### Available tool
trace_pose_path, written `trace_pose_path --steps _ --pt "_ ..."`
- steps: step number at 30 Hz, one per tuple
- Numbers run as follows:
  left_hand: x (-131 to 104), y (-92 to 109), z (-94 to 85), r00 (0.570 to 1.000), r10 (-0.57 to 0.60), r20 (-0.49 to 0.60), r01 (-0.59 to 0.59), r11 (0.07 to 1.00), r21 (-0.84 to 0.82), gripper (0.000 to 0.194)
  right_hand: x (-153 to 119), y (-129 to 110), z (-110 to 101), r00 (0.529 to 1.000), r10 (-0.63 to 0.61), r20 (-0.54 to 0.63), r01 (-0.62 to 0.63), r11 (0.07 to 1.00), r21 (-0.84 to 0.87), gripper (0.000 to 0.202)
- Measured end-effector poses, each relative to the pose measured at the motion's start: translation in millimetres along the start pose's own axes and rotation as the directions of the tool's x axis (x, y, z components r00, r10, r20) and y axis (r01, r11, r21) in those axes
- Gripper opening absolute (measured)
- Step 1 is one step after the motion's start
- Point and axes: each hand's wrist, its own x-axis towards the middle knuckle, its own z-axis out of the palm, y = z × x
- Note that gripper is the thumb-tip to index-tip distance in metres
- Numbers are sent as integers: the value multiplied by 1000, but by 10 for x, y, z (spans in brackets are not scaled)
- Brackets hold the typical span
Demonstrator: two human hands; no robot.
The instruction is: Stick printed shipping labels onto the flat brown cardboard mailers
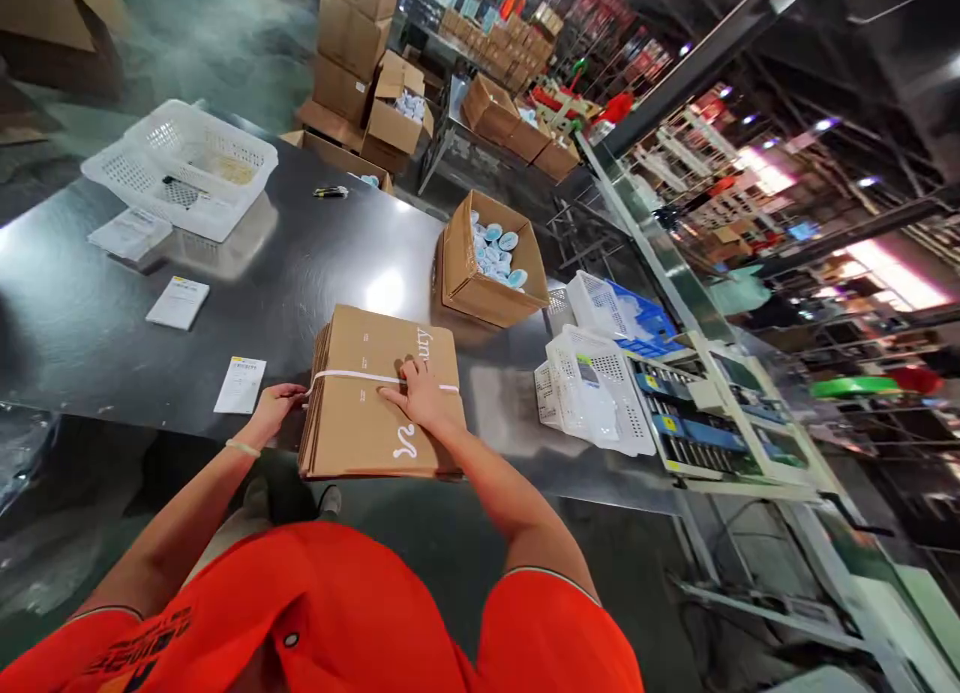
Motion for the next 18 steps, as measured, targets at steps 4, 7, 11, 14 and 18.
trace_pose_path --steps 4,7,11,14,18 --pt "-86 225 -153 995 -10 98 -3 990 139 34 0 -40 7 1000 -14 3 14 1000 6 40" --pt "-230 610 -340 982 48 181 -65 994 91 37 13 -97 -1 1000 -19 -7 19 999 47 38" --pt "-584 1392 -453 897 351 270 -312 933 -180 38 102 17 -227 991 -81 106 57 977 207 30" --pt "-926 1838 -359 820 508 265 -448 857 -254 28 164 354 -627 897 -190 399 -7 897 442 32" --pt "-1233 1885 -146 789 571 225 -516 816 -262 26 118 838 -1162 782 -207 587 -232 779 583 39"
